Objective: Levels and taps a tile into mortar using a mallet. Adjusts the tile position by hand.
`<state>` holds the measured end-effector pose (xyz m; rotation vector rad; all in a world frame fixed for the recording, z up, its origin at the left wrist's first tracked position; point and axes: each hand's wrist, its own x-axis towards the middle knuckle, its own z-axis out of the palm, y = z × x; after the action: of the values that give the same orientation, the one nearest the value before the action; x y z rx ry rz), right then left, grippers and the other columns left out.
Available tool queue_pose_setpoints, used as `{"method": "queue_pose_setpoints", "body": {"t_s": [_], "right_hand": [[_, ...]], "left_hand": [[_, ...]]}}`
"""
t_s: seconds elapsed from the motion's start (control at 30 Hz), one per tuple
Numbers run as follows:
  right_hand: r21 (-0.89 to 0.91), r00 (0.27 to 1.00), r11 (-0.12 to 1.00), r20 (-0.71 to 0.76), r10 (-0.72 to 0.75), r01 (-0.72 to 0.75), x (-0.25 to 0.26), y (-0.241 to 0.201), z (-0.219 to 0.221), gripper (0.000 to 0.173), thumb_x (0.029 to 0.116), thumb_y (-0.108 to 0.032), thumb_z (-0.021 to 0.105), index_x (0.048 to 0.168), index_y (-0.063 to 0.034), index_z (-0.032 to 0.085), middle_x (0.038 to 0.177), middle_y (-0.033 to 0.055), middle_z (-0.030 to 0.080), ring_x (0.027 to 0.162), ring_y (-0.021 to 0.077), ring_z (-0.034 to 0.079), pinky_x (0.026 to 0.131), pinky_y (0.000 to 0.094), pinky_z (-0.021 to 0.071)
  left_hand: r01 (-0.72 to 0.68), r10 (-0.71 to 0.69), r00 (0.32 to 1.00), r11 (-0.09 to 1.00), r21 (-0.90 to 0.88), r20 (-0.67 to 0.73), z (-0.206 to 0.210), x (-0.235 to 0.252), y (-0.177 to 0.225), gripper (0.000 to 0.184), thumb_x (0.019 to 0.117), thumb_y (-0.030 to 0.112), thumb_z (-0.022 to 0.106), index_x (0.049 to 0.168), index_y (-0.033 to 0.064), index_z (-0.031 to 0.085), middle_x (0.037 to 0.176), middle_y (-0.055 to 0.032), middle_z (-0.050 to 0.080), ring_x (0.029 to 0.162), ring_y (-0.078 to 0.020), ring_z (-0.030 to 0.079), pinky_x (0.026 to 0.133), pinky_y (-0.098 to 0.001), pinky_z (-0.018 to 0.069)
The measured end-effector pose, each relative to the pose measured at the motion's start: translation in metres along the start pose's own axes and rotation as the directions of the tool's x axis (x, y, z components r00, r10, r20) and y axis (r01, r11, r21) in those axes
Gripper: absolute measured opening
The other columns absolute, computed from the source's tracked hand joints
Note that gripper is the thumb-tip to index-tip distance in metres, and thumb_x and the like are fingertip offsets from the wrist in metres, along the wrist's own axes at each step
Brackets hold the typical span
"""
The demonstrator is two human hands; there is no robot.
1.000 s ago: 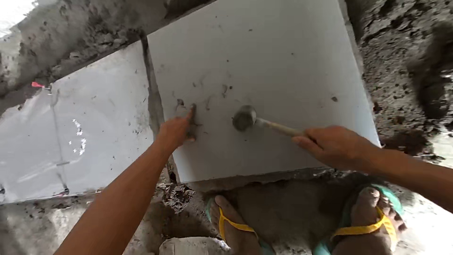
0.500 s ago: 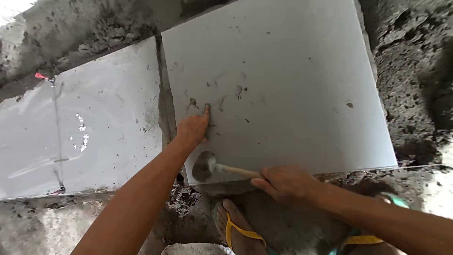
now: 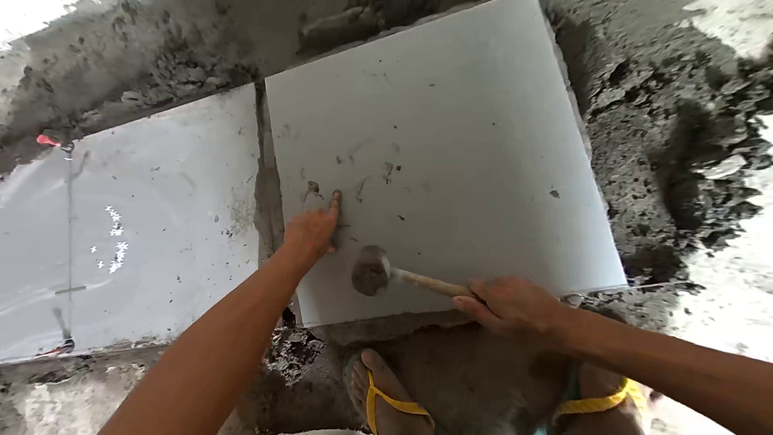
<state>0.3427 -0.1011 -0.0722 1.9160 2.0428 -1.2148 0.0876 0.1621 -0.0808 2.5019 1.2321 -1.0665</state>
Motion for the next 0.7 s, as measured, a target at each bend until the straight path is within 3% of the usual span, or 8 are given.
{"method": "queue_pose_setpoints", "body": {"t_s": [0.03, 0.13, 0.27, 0.33, 0.47, 0.57, 0.63, 0.7], "right_hand": [[-0.003, 1.000, 1.000, -0.012, 0.002, -0.002, -0.010, 0.010, 0.001, 0.063, 0.1046, -0.064, 0.027, 0.088, -0.0129, 0.062, 0.064, 0.0009, 0.055, 0.063, 0.0192, 0.064, 0.056, 0.0393, 0.0526], [-0.055, 0.975, 0.990, 0.175, 0.139, -0.132, -0.034, 0.036, -0.024, 0.063, 0.1044, -0.065, 0.028, 0.093, -0.0131, 0.062, 0.072, 0.0029, 0.059, 0.073, 0.0226, 0.066, 0.067, 0.0442, 0.0538], [-0.105, 0.996, 0.991, 0.034, 0.084, -0.080, -0.085, 0.087, -0.024, 0.058, 0.1039, -0.061, 0.032, 0.085, -0.0132, 0.059, 0.060, -0.0008, 0.054, 0.058, 0.0190, 0.063, 0.054, 0.0408, 0.0517], [-0.116, 0.969, 0.973, 0.125, 0.214, -0.200, -0.103, 0.110, -0.027, 0.060, 0.1046, -0.063, 0.032, 0.091, -0.0120, 0.060, 0.066, 0.0023, 0.057, 0.066, 0.0229, 0.065, 0.062, 0.0448, 0.0536], [0.026, 0.971, 0.975, -0.080, 0.224, -0.223, -0.133, 0.142, -0.019, 0.064, 0.1027, -0.066, 0.029, 0.083, -0.0127, 0.060, 0.059, -0.0012, 0.052, 0.057, 0.0171, 0.060, 0.054, 0.0401, 0.0501], [0.129, 0.925, 0.918, 0.000, 0.379, -0.376, -0.137, 0.154, -0.026, 0.061, 0.1045, -0.064, 0.033, 0.089, -0.0118, 0.062, 0.065, 0.0023, 0.055, 0.063, 0.0204, 0.060, 0.061, 0.0439, 0.0514], [0.175, 0.918, 0.926, -0.161, 0.362, -0.335, -0.134, 0.157, -0.026, 0.060, 0.1036, -0.065, 0.030, 0.082, -0.0166, 0.059, 0.058, -0.0034, 0.049, 0.054, 0.0136, 0.055, 0.052, 0.0369, 0.0465], [0.253, 0.895, 0.909, -0.222, 0.387, -0.331, -0.123, 0.159, -0.024, 0.060, 0.1038, -0.062, 0.031, 0.083, -0.0141, 0.060, 0.059, -0.0020, 0.050, 0.054, 0.0145, 0.056, 0.051, 0.0380, 0.0477]], "left_hand": [[0.001, -0.001, 1.000, 1.000, 0.011, 0.005, 0.001, -0.001, 0.002, 0.108, 0.0835, 0.020, 0.084, 0.166, 0.0210, 0.014, 0.107, -0.0218, 0.069, 0.092, -0.0430, 0.071, 0.072, -0.0573, 0.0575], [0.021, -0.021, 1.000, 0.999, 0.037, 0.003, -0.001, -0.002, 0.007, 0.110, 0.0831, 0.021, 0.085, 0.166, 0.0210, 0.014, 0.108, -0.0219, 0.069, 0.092, -0.0435, 0.071, 0.072, -0.0574, 0.0576], [0.034, -0.036, 0.999, 0.997, 0.074, 0.015, -0.001, -0.002, 0.010, 0.110, 0.0840, 0.026, 0.085, 0.166, 0.0196, 0.013, 0.109, -0.0229, 0.069, 0.093, -0.0444, 0.071, 0.072, -0.0583, 0.0578], [0.044, -0.045, 0.999, 0.994, 0.096, 0.009, -0.002, -0.002, 0.011, 0.112, 0.0841, 0.028, 0.085, 0.167, 0.0208, 0.010, 0.107, -0.0221, 0.069, 0.092, -0.0433, 0.071, 0.072, -0.0574, 0.0581], [0.049, -0.049, 0.999, 0.995, 0.091, 0.000, 0.000, -0.001, 0.010, 0.113, 0.0834, 0.033, 0.086, 0.167, 0.0207, 0.011, 0.108, -0.0218, 0.070, 0.095, -0.0428, 0.071, 0.075, -0.0579, 0.0581], [0.026, -0.027, 1.000, 0.999, 0.042, 0.012, -0.015, 0.007, 0.020, 0.104, 0.0818, 0.045, 0.086, 0.163, 0.0162, 0.026, 0.112, -0.0219, 0.070, 0.097, -0.0429, 0.071, 0.078, -0.0587, 0.0583], [-0.018, 0.017, 0.999, 0.999, -0.042, -0.030, -0.035, 0.016, 0.042, 0.096, 0.0827, 0.053, 0.082, 0.159, 0.0168, 0.035, 0.107, -0.0206, 0.071, 0.095, -0.0427, 0.070, 0.078, -0.0601, 0.0575], [-0.080, 0.076, 0.996, 0.991, -0.105, -0.047, -0.054, 0.024, 0.076, 0.096, 0.0831, 0.055, 0.081, 0.158, 0.0161, 0.035, 0.106, -0.0193, 0.071, 0.095, -0.0408, 0.070, 0.079, -0.0590, 0.0572]]}}
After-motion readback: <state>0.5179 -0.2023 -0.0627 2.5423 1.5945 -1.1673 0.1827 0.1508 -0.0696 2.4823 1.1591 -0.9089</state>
